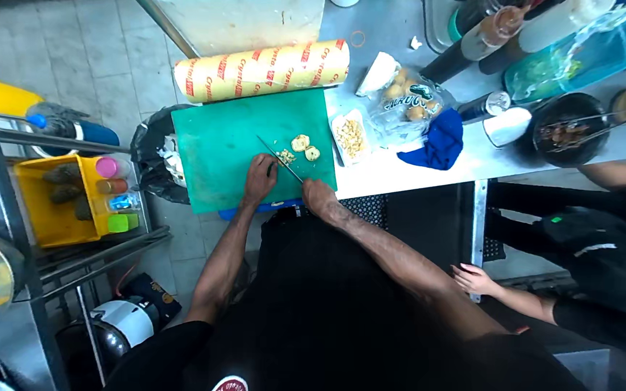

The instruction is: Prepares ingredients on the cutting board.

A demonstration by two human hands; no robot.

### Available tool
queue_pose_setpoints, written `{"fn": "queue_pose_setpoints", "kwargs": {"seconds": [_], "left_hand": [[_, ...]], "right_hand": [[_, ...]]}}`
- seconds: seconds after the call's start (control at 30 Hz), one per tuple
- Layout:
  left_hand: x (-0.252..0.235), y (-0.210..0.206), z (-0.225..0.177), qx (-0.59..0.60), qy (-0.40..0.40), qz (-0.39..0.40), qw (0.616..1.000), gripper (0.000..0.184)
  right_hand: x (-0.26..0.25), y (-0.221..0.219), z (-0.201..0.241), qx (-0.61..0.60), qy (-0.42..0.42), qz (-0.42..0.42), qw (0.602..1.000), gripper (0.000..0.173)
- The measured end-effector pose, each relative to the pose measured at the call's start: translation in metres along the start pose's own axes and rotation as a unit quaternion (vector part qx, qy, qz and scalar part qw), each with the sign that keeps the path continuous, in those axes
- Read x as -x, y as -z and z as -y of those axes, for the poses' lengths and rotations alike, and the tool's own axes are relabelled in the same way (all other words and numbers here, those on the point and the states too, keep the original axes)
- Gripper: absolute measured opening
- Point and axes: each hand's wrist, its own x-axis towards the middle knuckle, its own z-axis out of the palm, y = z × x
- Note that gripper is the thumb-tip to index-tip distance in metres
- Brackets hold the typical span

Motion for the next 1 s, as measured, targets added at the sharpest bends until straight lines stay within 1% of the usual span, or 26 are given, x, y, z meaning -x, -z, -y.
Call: {"fn": "queue_pose_setpoints", "kwargs": {"seconds": [0.1, 0.2, 0.27, 0.33, 0.37, 0.43, 0.47, 0.5, 0.6, 0.67, 0.7, 0.8, 0.83, 0.9, 0.93, 1.0], "left_hand": [[-0.002, -0.006, 0.001, -0.006, 0.003, 0.000, 1.000, 0.017], [-0.003, -0.004, 0.000, -0.014, -0.004, 0.014, 1.000, 0.017], [-0.007, 0.002, -0.003, -0.020, -0.011, 0.036, 0.999, 0.017], [-0.010, 0.007, -0.006, -0.028, -0.002, 0.043, 0.999, 0.018], [-0.011, 0.009, -0.009, -0.029, 0.005, 0.033, 0.999, 0.018], [-0.019, 0.009, -0.018, -0.021, 0.010, 0.009, 1.000, 0.019], [-0.025, 0.008, -0.024, -0.014, 0.007, 0.006, 1.000, 0.020], [-0.032, 0.005, -0.029, -0.005, 0.004, 0.015, 1.000, 0.022], [-0.064, -0.007, -0.042, 0.018, -0.021, 0.076, 0.997, 0.036], [-0.085, -0.011, -0.045, -0.005, -0.047, 0.151, 0.987, 0.049], [-0.094, -0.012, -0.045, -0.017, -0.063, 0.178, 0.982, 0.050], [-0.107, -0.007, -0.045, -0.015, -0.074, 0.214, 0.974, 0.037], [-0.106, -0.002, -0.046, -0.002, -0.072, 0.209, 0.975, 0.033], [-0.098, 0.011, -0.044, 0.031, -0.063, 0.180, 0.981, 0.027], [-0.091, 0.020, -0.043, 0.041, -0.048, 0.160, 0.985, 0.026], [-0.071, 0.039, -0.037, 0.045, -0.009, 0.103, 0.994, 0.024]], "right_hand": [[-0.026, -0.027, -0.002, -0.008, 0.007, -0.046, 0.999, 0.035], [-0.038, -0.023, -0.002, -0.017, 0.023, -0.045, 0.999, 0.036], [-0.040, -0.009, -0.005, -0.028, 0.042, -0.041, 0.998, 0.037], [-0.033, 0.002, -0.014, -0.058, 0.063, -0.052, 0.995, 0.040], [-0.024, 0.008, -0.018, -0.083, 0.070, -0.067, 0.992, 0.041], [0.002, 0.025, -0.026, -0.140, 0.074, -0.101, 0.982, 0.041], [0.018, 0.035, -0.029, -0.164, 0.073, -0.111, 0.977, 0.041], [0.023, 0.040, -0.035, -0.173, 0.068, -0.119, 0.975, 0.042], [0.005, 0.044, -0.057, -0.167, 0.050, -0.138, 0.975, 0.044], [0.004, 0.047, -0.068, -0.171, 0.037, -0.146, 0.974, 0.045], [0.006, 0.047, -0.073, -0.175, 0.032, -0.150, 0.972, 0.044], [0.040, 0.048, -0.079, -0.207, 0.043, -0.178, 0.961, 0.042], [0.046, 0.048, -0.081, -0.213, 0.044, -0.177, 0.960, 0.041], [0.024, 0.040, -0.090, -0.194, 0.031, -0.153, 0.968, 0.042], [0.014, 0.036, -0.093, -0.187, 0.028, -0.135, 0.973, 0.044], [0.012, 0.030, -0.094, -0.177, 0.038, -0.108, 0.978, 0.044]]}}
